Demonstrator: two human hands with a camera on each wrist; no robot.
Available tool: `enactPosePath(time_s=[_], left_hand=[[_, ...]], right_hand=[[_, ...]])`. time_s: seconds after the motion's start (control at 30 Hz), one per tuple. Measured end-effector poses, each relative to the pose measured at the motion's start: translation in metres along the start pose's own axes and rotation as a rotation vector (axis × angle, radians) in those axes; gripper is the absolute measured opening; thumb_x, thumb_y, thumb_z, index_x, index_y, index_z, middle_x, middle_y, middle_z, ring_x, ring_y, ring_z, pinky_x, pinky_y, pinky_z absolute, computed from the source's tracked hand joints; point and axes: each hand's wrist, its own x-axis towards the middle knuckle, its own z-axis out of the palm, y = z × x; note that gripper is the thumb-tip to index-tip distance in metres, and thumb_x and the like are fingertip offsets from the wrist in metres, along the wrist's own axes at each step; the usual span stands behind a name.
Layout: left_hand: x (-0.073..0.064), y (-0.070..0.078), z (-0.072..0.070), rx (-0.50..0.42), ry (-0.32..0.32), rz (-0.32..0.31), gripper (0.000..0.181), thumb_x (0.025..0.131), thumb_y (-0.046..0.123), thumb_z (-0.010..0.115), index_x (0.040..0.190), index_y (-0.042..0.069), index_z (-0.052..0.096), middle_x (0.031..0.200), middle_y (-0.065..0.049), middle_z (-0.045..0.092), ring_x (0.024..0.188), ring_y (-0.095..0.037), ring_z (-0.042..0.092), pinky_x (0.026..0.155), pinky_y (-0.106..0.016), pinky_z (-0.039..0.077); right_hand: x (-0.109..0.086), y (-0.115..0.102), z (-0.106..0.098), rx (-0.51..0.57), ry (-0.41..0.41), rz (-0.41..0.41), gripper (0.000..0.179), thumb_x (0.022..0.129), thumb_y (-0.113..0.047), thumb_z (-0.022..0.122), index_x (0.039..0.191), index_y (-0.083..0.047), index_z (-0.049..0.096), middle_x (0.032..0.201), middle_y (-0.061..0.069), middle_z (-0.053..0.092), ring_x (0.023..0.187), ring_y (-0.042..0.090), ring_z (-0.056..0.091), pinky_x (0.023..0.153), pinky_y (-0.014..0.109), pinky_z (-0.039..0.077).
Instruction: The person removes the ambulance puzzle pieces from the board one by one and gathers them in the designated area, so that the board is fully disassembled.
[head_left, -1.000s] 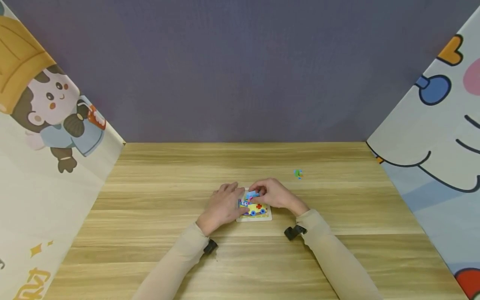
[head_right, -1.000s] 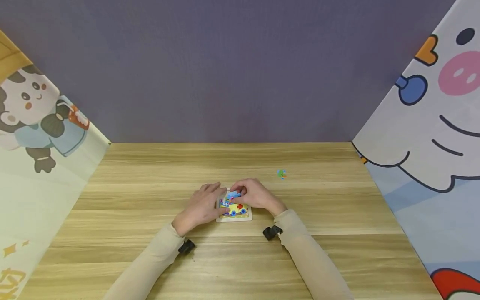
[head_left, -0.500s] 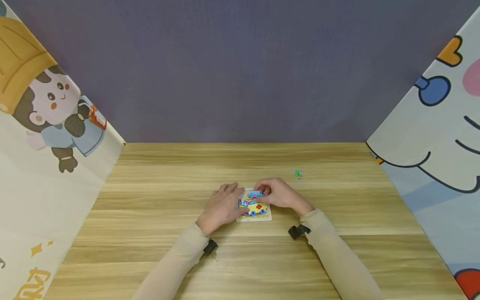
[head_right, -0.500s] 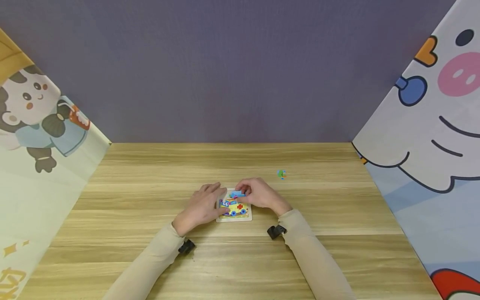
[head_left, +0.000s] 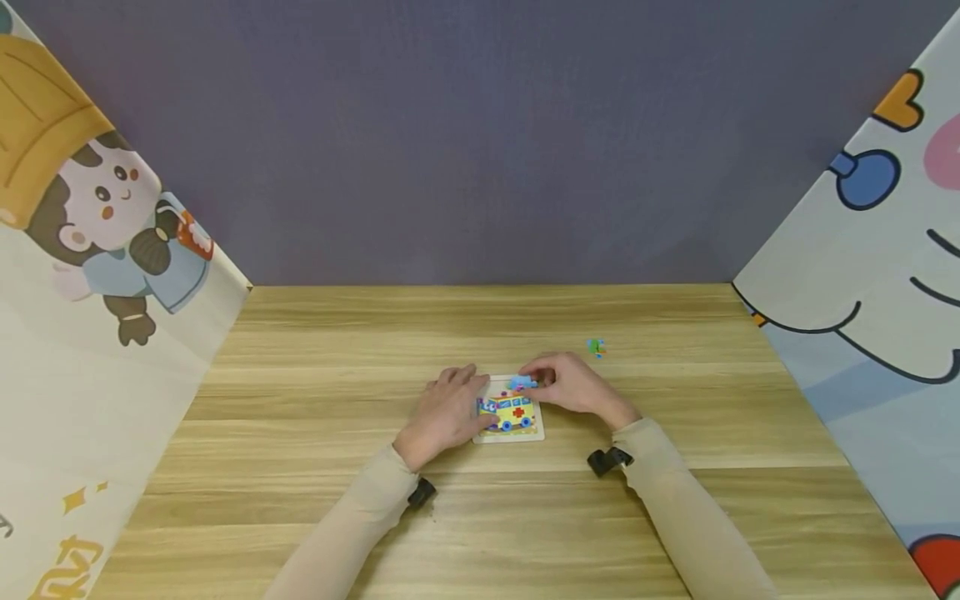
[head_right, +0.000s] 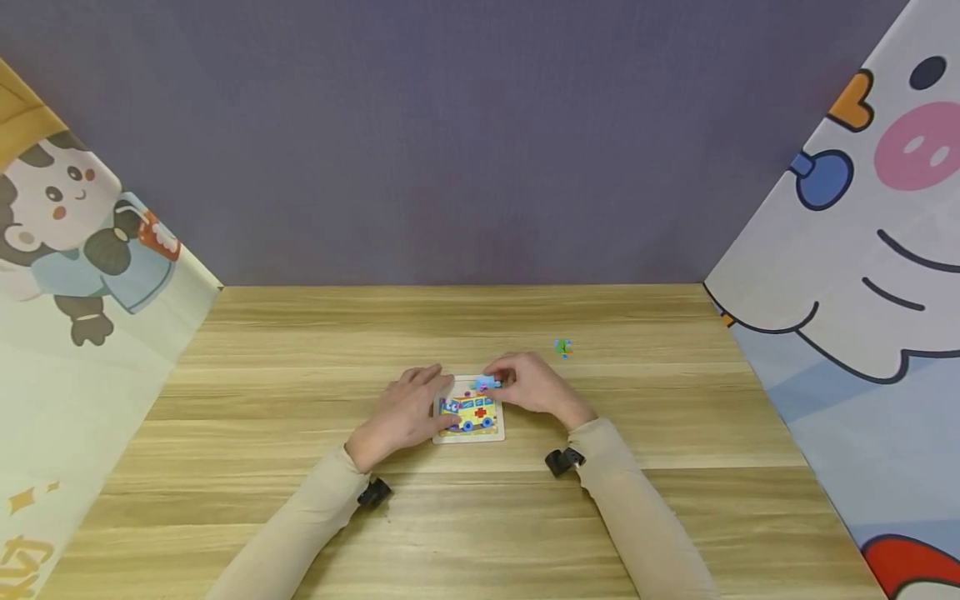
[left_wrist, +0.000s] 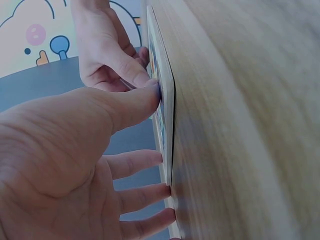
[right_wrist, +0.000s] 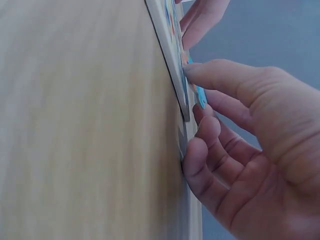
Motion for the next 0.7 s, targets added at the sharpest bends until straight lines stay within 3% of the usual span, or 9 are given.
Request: enactPosePath(time_s=[0.27, 0.7], left_hand=[[0.0, 0.0, 0.0, -0.012, 0.0, -0.005, 0.073, 0.097, 0.051, 0.074, 0.156, 0.013, 0.055, 0.169, -0.019, 0.041, 0.154, -0.044, 0.04, 0.124, -0.065, 0.038], [0.0, -0.001, 0.0, -0.009, 0.009, 0.006, 0.073, 0.097, 0.052, 0.074, 0.156, 0.013, 0.055, 0.169, -0.019, 0.041, 0.154, -0.044, 0.04, 0.124, -0.066, 0.037]], right_hand=[[-0.004, 0.008, -0.006, -0.015, 0.032, 0.0, 0.035, 0.093, -0.028, 0.085, 0.123, -0.013, 0.08, 0.097, -0.004, 0.074, 0.072, 0.01, 0.06, 0.063, 0.024, 0.052], [-0.012, 0.019, -0.016, 0.013, 0.049, 0.041, 0.033, 0.092, -0.021, 0.084, 0.123, -0.011, 0.078, 0.096, -0.003, 0.072, 0.071, 0.012, 0.059, 0.06, 0.025, 0.05]])
